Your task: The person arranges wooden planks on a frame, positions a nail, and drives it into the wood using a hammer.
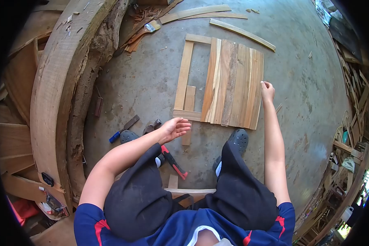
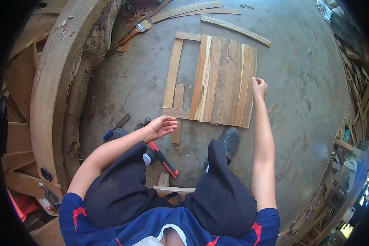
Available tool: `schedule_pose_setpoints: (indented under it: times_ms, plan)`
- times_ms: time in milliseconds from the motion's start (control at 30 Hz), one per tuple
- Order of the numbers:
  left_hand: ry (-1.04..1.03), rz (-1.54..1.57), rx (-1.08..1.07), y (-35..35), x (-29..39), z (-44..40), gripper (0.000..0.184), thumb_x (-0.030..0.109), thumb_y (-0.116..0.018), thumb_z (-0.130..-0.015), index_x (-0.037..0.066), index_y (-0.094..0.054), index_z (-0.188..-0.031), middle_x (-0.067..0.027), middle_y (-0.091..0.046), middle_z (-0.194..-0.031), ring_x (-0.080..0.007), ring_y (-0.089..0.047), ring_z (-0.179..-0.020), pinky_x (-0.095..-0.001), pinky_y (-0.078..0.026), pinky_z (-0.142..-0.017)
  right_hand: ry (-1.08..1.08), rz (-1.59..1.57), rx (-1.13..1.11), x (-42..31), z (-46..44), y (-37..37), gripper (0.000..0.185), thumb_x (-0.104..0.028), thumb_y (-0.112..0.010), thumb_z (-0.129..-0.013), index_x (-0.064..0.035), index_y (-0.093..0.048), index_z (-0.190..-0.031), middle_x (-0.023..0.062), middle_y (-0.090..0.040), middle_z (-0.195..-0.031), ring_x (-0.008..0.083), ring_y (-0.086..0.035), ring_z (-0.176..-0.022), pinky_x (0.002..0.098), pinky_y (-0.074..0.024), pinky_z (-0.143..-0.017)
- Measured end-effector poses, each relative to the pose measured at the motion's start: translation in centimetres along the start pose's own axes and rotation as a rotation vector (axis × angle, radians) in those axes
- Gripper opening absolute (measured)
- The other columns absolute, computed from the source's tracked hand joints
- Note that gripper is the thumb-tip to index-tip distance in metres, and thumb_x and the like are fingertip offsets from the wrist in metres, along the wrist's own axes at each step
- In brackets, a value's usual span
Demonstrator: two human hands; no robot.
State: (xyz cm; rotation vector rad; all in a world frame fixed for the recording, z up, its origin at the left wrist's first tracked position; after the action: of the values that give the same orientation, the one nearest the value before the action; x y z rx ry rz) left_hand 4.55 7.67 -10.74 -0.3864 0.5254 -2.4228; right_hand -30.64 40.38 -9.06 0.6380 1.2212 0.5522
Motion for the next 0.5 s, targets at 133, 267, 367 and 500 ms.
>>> schedule_pose_setpoints:
  times_ms: [133, 267, 367, 500]
  plan:
    - [-0.029, -0.027, 0.115, 2.0, 0.6, 0.0, 0.027, 0.024, -0.04, -0.093, 0.005, -0.051, -0.109, -0.0089, -0.061, -0.101, -0.0179, -0.06, -0.089, -0.0285, -0.049, -0.073, -0.016, 0.162, -0.13, 0.0, 2.5, -3.3, 0.057, -0.047, -0.059, -0.077, -0.0095, -0.052, -0.119, 0.0207, -0.046, -0.123, 0.0319, -0.045, -0.115, 0.0405, -0.0365, -0.096]
    - [-0.017, -0.058, 0.109, 2.2, 0.7, -0.1, 0.025, 0.024, -0.041, -0.092, 0.006, -0.051, -0.106, -0.0081, -0.061, -0.098, -0.0165, -0.06, -0.086, -0.0272, -0.049, -0.07, 0.089, 0.515, -0.069, -1.5, 7.6, -4.9, 0.074, -0.056, -0.054, -0.077, -0.02, -0.03, -0.137, 0.0173, -0.019, -0.144, 0.0324, -0.018, -0.133, 0.0485, -0.0217, -0.104]
    - [-0.013, -0.087, 0.116, 2.2, 1.1, -0.1, 0.025, 0.023, -0.041, -0.092, 0.006, -0.051, -0.107, -0.0077, -0.061, -0.099, -0.0165, -0.06, -0.087, -0.0276, -0.049, -0.072, 0.173, 0.577, -0.028, -0.8, 8.9, -4.9, 0.073, -0.058, -0.046, -0.082, -0.0225, -0.021, -0.141, 0.0134, -0.011, -0.148, 0.0325, -0.011, -0.136, 0.051, -0.0168, -0.105]
    - [-0.025, -0.121, 0.129, 2.5, 2.3, -0.5, 0.025, 0.024, -0.044, -0.091, 0.006, -0.052, -0.107, -0.0064, -0.061, -0.097, -0.0155, -0.059, -0.087, -0.0275, -0.048, -0.071, 0.404, 0.565, 0.058, -0.8, 10.3, -4.3, 0.063, -0.051, -0.038, -0.088, -0.0213, -0.021, -0.141, 0.0109, -0.015, -0.148, 0.031, -0.013, -0.136, 0.0494, -0.0169, -0.105]
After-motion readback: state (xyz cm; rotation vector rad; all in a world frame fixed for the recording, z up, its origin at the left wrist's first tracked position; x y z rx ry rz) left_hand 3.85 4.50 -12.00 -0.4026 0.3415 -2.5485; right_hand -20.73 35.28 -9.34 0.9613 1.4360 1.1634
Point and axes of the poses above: each hand's wrist, its own z-axis away from the middle knuckle, its own y-axis out of the back of the hand, x = y × z, the point moved 9 cm from there along -z, towards the middle knuckle
